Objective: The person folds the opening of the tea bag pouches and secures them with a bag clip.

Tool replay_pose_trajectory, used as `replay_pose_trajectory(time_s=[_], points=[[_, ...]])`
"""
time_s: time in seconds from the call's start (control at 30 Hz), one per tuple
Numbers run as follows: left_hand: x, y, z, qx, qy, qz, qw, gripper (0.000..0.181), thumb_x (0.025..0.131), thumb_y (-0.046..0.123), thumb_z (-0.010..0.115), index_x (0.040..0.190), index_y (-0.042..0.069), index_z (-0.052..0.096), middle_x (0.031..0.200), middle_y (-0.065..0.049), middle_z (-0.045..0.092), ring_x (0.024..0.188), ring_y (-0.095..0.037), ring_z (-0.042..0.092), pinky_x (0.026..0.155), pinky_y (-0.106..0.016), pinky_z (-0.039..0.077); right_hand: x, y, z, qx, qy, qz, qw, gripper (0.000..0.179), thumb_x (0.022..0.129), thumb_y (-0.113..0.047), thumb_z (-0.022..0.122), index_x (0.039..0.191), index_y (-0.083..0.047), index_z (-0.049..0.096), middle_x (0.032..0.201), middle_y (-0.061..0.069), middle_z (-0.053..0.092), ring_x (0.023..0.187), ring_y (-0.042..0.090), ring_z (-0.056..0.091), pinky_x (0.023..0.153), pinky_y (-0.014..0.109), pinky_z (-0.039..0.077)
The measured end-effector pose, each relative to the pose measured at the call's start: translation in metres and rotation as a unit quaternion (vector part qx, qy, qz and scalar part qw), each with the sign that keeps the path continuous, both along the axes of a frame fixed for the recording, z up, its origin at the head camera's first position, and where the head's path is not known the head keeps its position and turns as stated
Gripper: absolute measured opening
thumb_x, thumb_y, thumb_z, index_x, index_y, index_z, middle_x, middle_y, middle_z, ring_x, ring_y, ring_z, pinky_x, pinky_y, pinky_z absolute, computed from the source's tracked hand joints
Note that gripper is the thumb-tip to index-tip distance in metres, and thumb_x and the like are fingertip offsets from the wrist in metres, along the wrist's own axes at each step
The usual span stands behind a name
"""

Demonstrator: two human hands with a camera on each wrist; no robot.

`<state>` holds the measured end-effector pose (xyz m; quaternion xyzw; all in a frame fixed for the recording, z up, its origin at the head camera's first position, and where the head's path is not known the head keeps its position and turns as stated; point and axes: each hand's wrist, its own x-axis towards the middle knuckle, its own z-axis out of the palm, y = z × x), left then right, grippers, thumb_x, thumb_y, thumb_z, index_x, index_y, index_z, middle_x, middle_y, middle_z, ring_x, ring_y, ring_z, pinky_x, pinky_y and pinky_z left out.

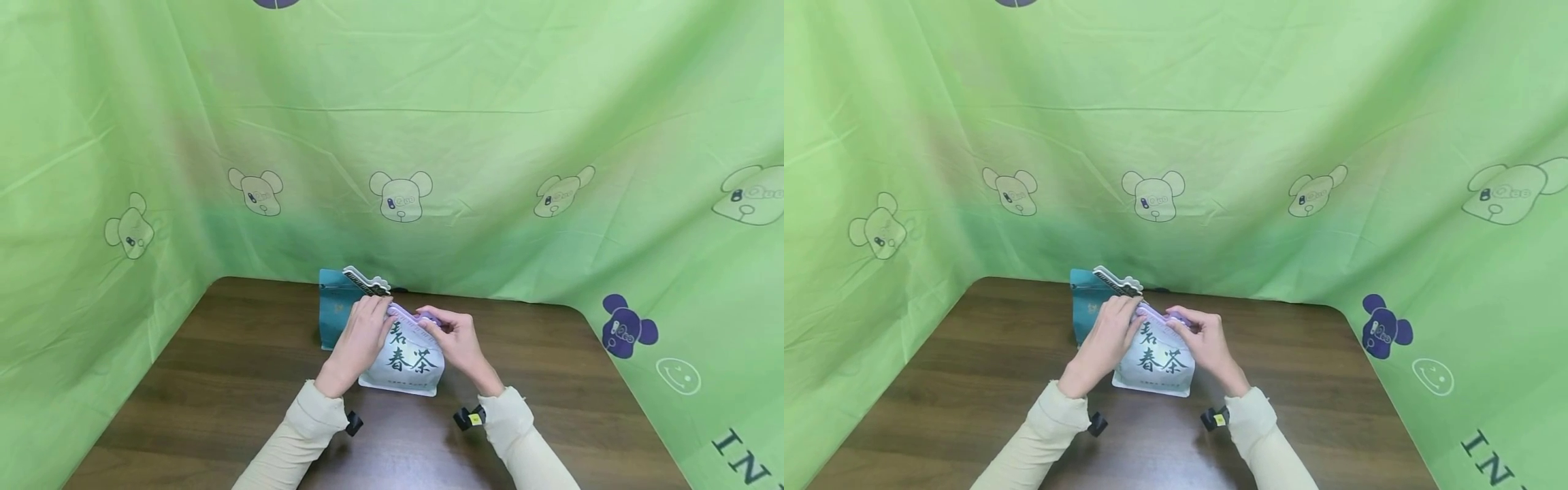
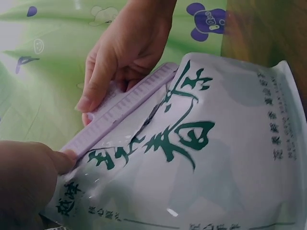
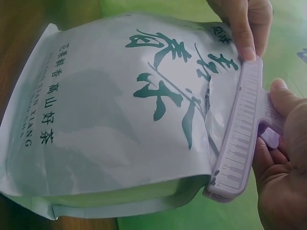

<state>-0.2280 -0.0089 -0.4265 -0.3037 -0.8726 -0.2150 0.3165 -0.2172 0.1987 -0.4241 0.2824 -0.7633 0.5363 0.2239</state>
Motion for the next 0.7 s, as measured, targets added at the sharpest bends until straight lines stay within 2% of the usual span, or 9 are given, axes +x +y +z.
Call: replay_pose_trajectory(time_s=[0.27, 0.4, 0.53, 0.7], points=[[0.000, 0.001, -0.003, 0.021, -0.016, -0.009, 0.9996, 0.036, 0.099, 0.013, 0.066, 0.131, -0.004, 0.061, 0.118, -0.015, 0.065, 0.109, -0.030, 0.057, 0.096, -0.043, 0.046, -0.001, -0.002, 0.001, -0.005, 0.009, 0.006, 0.9999, 0.018, 0.086, 0.015, 0.069, 0.104, 0.012, 0.073, 0.093, 0.027, 0.073, 0.064, 0.004, 0.058, 0.051, 0.016, 0.045], [-0.002, -0.001, -0.004, 0.028, -0.018, -0.019, 0.9993, 0.034, 0.099, 0.013, 0.067, 0.129, -0.004, 0.062, 0.114, -0.013, 0.064, 0.107, -0.028, 0.057, 0.096, -0.042, 0.046, -0.007, 0.000, -0.006, -0.006, -0.010, 0.008, 0.9999, 0.019, 0.087, 0.015, 0.068, 0.107, 0.014, 0.071, 0.094, 0.028, 0.073, 0.063, 0.007, 0.059, 0.050, 0.018, 0.047], [-0.005, -0.002, -0.004, 0.037, -0.014, -0.028, 0.9988, 0.031, 0.098, 0.013, 0.069, 0.123, -0.003, 0.064, 0.110, -0.011, 0.065, 0.102, -0.026, 0.057, 0.093, -0.041, 0.047, -0.017, 0.006, -0.017, -0.002, -0.038, 0.011, 0.9992, 0.021, 0.090, 0.013, 0.066, 0.111, 0.014, 0.069, 0.097, 0.028, 0.072, 0.069, 0.008, 0.064, 0.054, 0.022, 0.052], [-0.004, -0.002, -0.006, 0.043, -0.007, -0.015, 0.9989, 0.031, 0.096, 0.017, 0.072, 0.121, 0.000, 0.067, 0.108, -0.009, 0.065, 0.099, -0.024, 0.058, 0.090, -0.038, 0.049, -0.019, 0.010, -0.018, 0.013, -0.063, 0.014, 0.9978, 0.021, 0.093, 0.005, 0.069, 0.113, 0.006, 0.072, 0.097, 0.022, 0.074, 0.076, 0.004, 0.065, 0.060, 0.022, 0.055]])
